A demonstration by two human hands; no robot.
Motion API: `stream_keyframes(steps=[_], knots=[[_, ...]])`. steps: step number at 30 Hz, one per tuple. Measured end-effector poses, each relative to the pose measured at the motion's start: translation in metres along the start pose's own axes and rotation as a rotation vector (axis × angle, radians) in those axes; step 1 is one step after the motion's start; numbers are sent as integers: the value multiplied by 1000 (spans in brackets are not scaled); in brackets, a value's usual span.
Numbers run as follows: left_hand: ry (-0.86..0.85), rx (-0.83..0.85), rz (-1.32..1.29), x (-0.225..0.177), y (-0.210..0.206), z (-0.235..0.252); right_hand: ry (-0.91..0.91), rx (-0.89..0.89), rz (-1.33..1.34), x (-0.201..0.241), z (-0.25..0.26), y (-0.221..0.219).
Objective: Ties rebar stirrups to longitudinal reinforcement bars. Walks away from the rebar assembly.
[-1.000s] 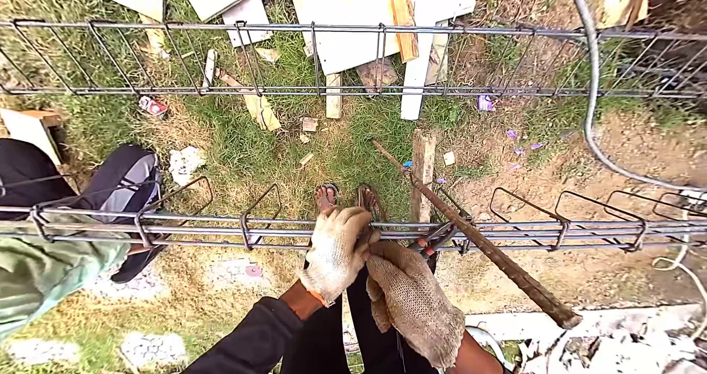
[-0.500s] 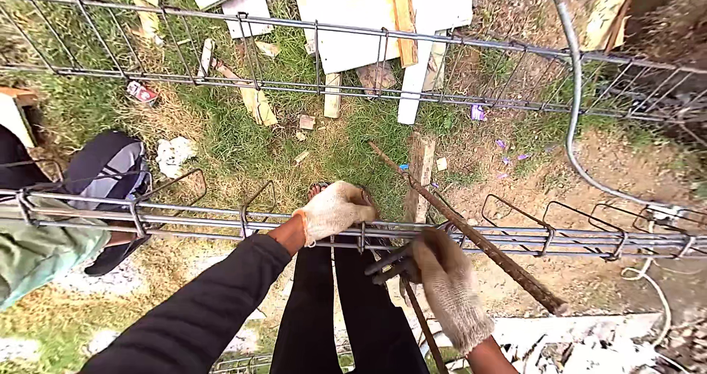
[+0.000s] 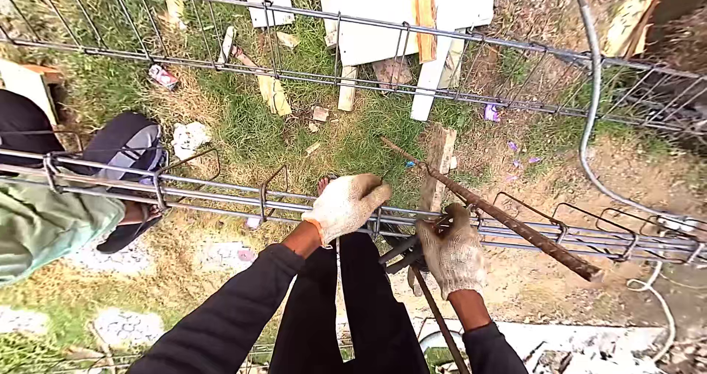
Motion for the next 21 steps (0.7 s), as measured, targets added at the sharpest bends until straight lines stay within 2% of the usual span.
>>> stream_keyframes(steps=[3, 6, 11, 14, 16, 18, 21], knots=[[-7, -84, -17, 1, 12, -18, -39, 5, 118, -6, 0, -4], [-90, -190, -14, 0, 26, -41, -65, -42, 282, -12, -7, -3], [-230, -342, -4, 12, 43, -75, -202, -113, 953, -28, -21, 18], [-283, -384, 63, 20, 48, -88, -287, 18, 1356, -39, -30, 42], [-290, -381, 89, 24, 48, -93, -273, 161, 1499, -50, -41, 59], [-278, -348, 100, 25, 44, -97, -208, 349, 1520, -58, -60, 73], [-279, -282, 112, 18, 34, -103, -183, 549, 1282, -66, -97, 87]])
Point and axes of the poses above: each hand's wrist, its own z-axis towards the middle knuckle, its own y-axis out of the back of the hand, x = y × z, the point moved 7 cm from there along z, towards the middle knuckle, and after that the axes turned 7 degrees about -z, right-handed, at the moved point
